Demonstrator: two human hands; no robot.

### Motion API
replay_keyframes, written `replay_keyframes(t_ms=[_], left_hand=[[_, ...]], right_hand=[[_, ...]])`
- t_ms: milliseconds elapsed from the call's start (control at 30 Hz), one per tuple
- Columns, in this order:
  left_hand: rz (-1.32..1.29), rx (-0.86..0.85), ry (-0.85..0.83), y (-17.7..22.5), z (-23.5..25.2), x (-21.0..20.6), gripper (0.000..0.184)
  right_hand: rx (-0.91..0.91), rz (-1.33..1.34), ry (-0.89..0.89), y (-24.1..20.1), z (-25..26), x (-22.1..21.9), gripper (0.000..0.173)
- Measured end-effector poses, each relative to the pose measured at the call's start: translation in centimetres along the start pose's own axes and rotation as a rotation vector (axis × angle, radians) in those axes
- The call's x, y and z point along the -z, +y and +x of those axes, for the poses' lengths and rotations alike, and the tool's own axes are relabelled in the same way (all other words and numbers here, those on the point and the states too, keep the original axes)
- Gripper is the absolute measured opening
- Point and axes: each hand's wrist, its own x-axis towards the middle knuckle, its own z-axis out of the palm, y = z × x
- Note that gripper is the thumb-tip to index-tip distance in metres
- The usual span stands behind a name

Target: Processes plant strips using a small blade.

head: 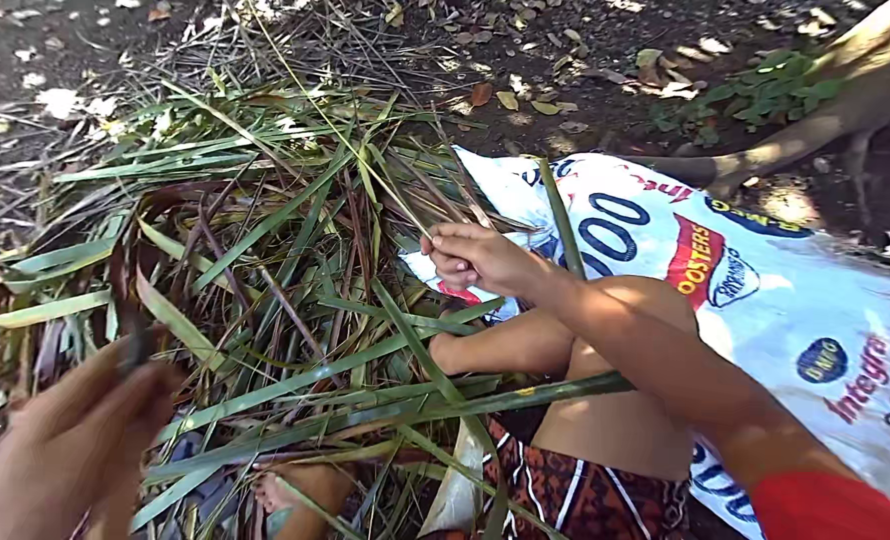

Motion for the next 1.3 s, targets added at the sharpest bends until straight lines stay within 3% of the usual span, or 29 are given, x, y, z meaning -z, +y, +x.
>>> replay_keyframes(t_ms=[67,133,200,333,433,533,633,767,867,1000,1100,1233,1300], left_hand=[[0.015,-0.242,-0.147,-0.5,1.1,-2.3,0.040],[0.040,-0.421,-0.105,1.1,1.3,-6.5,0.046],[-0.057,-0.475,-0.082,2.0,1.5,-9.7,0.050],[-0.479,-0.480,-0.072,1.1,2.2,-14.7,0.023],[-0.569,-0.425,0.036,1.5,2.2,-17.6,0.015],[-0.617,-0.318,0.047,2.6,2.2,-18.1,0.030],[-0.521,-0.303,0.058,3.9,2.6,-17.2,0.005],[-0.467,-0.279,0.100,5.0,4.1,-15.0,0.015],[-0.478,-0.309,0.023,5.2,4.6,-14.6,0.012],[-0.268,-0.363,-0.147,4.0,2.8,-15.7,0.060],[-0.077,-0.500,-0.169,3.1,1.1,-16.9,0.054],[0.045,-0.563,-0.314,3.5,1.0,-16.7,0.069],[-0.027,-0.568,-0.367,3.5,1.7,-16.4,0.058]], right_hand=[[-0.008,0.164,-0.045,0.0,-0.7,-2.4,0.031],[-0.040,0.308,-0.097,0.2,-1.7,-3.6,0.035],[-0.074,0.446,-0.177,0.7,-2.8,-3.7,0.036],[-0.046,0.479,-0.375,2.2,-3.9,-3.1,0.032],[-0.047,0.429,-0.449,2.7,-4.3,-3.1,0.027],[-0.048,0.393,-0.475,2.7,-4.5,-3.2,0.028],[-0.066,0.309,-0.429,2.1,-5.0,-3.0,0.034],[-0.079,0.143,-0.442,1.4,-5.9,-2.4,0.034],[-0.001,0.153,-0.438,1.5,-6.0,-2.7,0.033],[0.117,0.130,-0.407,1.2,-6.1,-2.8,0.031],[0.145,0.118,-0.357,1.2,-6.3,-2.8,0.032],[0.119,0.133,-0.333,1.3,-6.6,-3.2,0.030],[0.163,0.081,-0.297,1.4,-6.8,-3.2,0.026]])
